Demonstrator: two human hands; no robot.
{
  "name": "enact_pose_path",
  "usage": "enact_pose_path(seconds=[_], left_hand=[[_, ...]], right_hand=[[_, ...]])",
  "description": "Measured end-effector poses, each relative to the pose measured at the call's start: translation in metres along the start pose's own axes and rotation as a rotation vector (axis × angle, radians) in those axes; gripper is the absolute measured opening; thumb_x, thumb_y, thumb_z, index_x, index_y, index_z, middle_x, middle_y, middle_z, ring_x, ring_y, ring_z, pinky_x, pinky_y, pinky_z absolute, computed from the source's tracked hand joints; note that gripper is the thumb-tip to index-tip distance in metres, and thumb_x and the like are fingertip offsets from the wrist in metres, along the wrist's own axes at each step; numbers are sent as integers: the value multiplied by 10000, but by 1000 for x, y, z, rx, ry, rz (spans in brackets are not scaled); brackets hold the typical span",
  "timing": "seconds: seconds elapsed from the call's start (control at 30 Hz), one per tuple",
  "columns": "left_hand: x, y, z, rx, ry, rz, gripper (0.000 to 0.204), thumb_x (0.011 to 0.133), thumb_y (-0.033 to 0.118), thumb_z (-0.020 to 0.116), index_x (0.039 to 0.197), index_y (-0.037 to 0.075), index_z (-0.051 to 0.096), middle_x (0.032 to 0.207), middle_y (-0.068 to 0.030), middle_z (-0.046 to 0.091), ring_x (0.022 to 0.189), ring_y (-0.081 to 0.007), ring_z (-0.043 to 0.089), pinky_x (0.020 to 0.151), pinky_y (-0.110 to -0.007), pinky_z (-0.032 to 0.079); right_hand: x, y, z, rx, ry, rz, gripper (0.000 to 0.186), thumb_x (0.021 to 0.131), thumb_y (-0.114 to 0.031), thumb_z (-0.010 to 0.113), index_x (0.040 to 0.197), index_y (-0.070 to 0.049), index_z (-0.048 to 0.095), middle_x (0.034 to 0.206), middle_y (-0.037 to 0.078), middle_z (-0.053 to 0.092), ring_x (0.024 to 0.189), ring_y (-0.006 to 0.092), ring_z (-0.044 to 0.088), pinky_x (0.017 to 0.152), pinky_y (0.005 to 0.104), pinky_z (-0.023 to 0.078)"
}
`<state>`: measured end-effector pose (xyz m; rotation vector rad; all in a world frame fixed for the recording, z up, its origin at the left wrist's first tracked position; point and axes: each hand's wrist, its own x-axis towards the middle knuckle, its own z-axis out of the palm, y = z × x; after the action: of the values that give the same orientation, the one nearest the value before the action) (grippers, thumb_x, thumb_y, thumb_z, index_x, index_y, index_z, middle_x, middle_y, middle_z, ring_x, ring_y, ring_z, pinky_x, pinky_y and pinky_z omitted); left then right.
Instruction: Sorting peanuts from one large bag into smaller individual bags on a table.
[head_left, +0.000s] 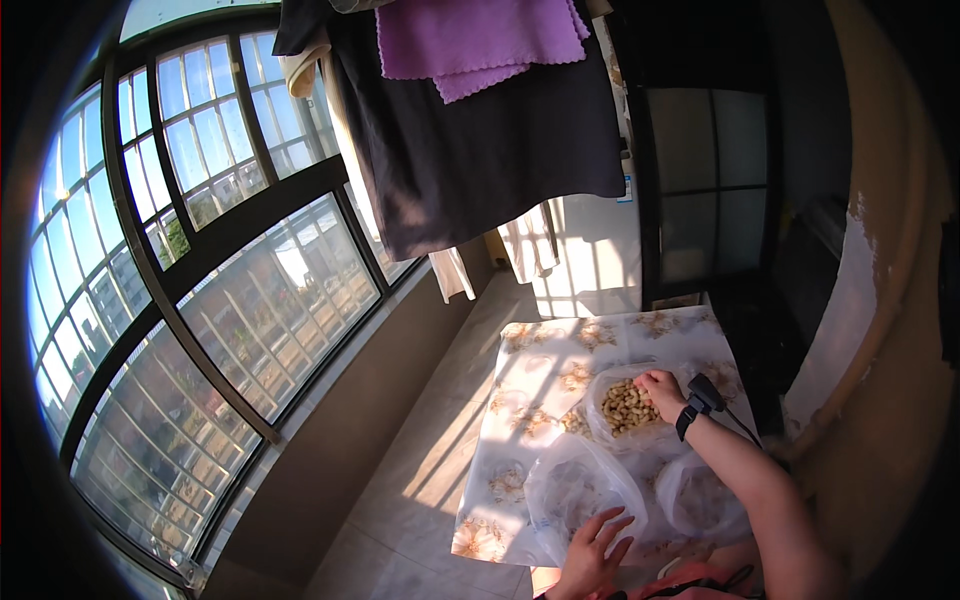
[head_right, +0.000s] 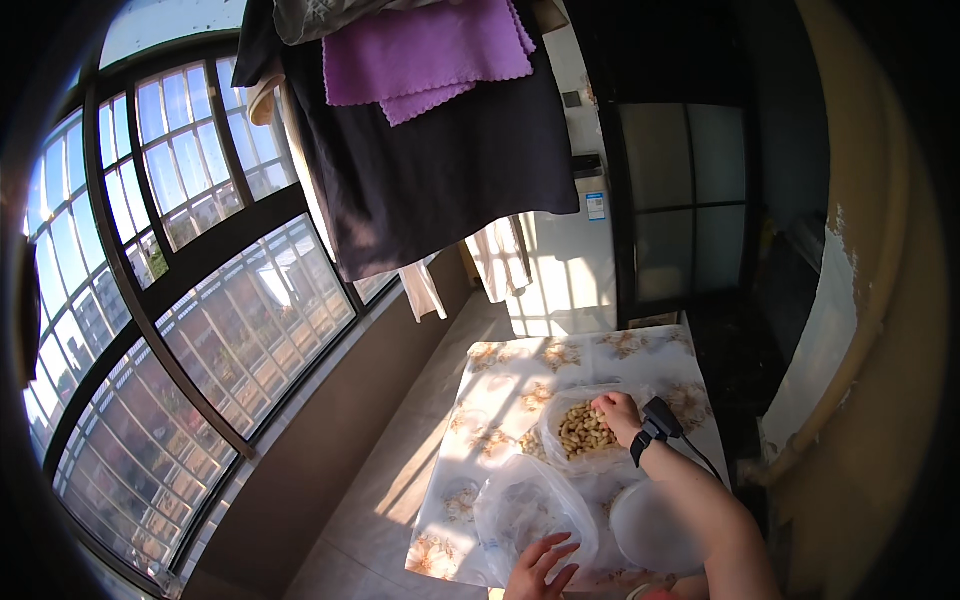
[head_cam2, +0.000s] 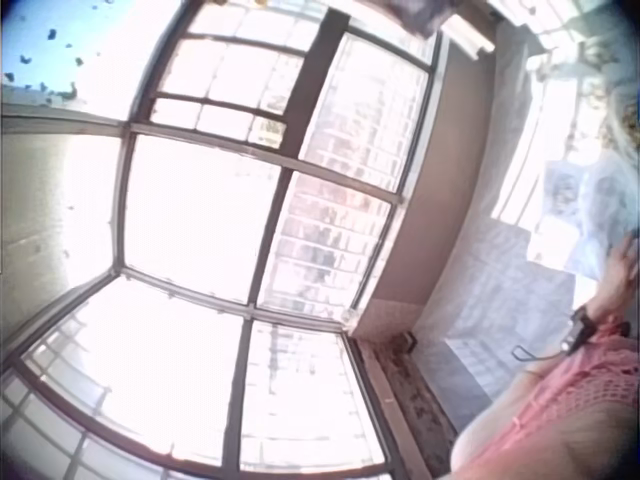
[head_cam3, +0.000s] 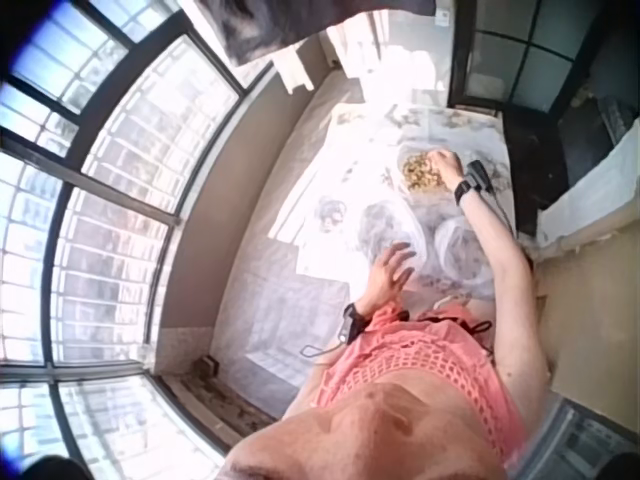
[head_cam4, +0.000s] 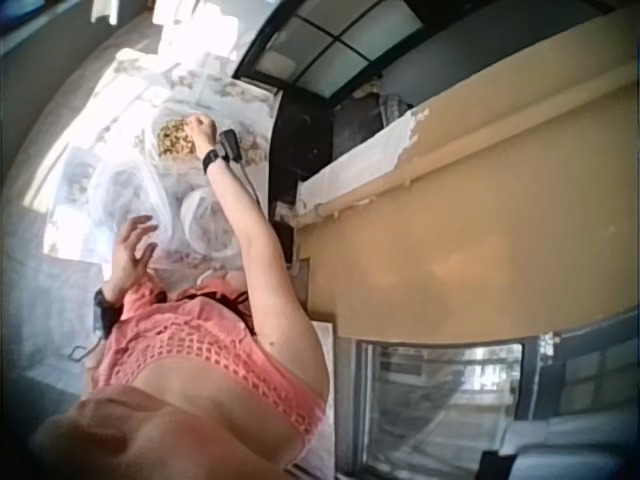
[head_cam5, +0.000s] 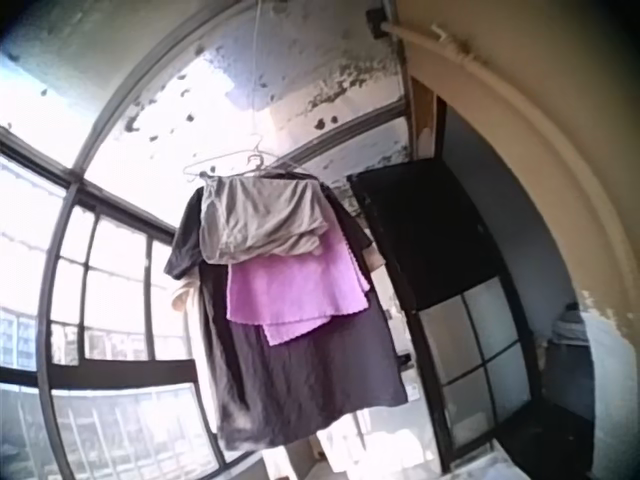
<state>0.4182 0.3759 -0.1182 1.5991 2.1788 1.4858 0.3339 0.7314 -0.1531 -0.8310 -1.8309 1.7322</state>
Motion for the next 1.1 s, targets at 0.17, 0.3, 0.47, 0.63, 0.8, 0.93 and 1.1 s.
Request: enact_pose_path(seconds=[0.17, 0.3, 0.47, 0.63, 0.8, 0.93, 1.1], left_hand=[[1, 5, -1, -45, 44, -34, 364, 858, 96, 696, 1216, 84, 629, 1275, -168, 581, 1142, -387, 579, 955, -444, 489], [-1, -1, 3, -49, 67, -20, 376, 857, 79, 697, 1226, 80, 623, 1262, -173, 589, 1135, -383, 587, 934, -432, 501], [5, -10, 2, 18, 79, 108, 517, 904, 97, 687, 1383, 82, 494, 1333, -138, 557, 1129, -315, 616, 887, -438, 548], [0, -18, 4, -310, 201, -197, 377, 900, 78, 673, 1267, 68, 588, 1286, -163, 587, 1142, -330, 599, 899, -408, 520], [13, -40, 13, -959, 304, -509, 475, 1032, 297, 524, 1385, -5, 425, 1341, -178, 516, 1180, -311, 586, 955, -475, 529], [20, -47, 18, -1304, 293, -716, 623, 1054, 520, 331, 1412, 14, 393, 1358, -180, 491, 1255, -344, 522, 1060, -520, 442], [16, -51, 28, -1665, 272, -712, 612, 1059, 511, 256, 1418, 39, 404, 1441, -196, 448, 1308, -397, 467, 1140, -533, 345]], right_hand=[[8, 8, -10, 631, -50, 297, 228, 1020, -212, 558, 870, -46, 604, 930, 84, 603, 789, 193, 540, 695, 348, 508], [4, 7, -5, 729, -68, 305, 57, 938, -23, 609, 888, -27, 582, 942, 94, 585, 807, 217, 557, 709, 353, 515], [3, 10, -13, 686, -61, 251, 145, 848, 116, 595, 913, -13, 580, 956, 107, 579, 814, 224, 564, 701, 348, 506], [-55, -50, 6, 604, -268, 170, 120, 882, 74, 579, 967, -7, 603, 968, 70, 582, 808, 158, 543, 700, 301, 466], [-153, -93, 45, 439, -505, 35, 131, 975, -23, 545, 1087, -9, 611, 943, 26, 567, 784, 97, 515, 718, 242, 457], [-206, -73, 69, 107, -529, -205, 137, 979, -37, 543, 1090, -26, 623, 989, 36, 575, 883, 91, 561, 782, 246, 468], [-247, -28, 93, -304, -394, -702, 187, 918, -28, 566, 1096, -69, 609, 1057, 111, 577, 1046, 298, 588, 948, 406, 449]])
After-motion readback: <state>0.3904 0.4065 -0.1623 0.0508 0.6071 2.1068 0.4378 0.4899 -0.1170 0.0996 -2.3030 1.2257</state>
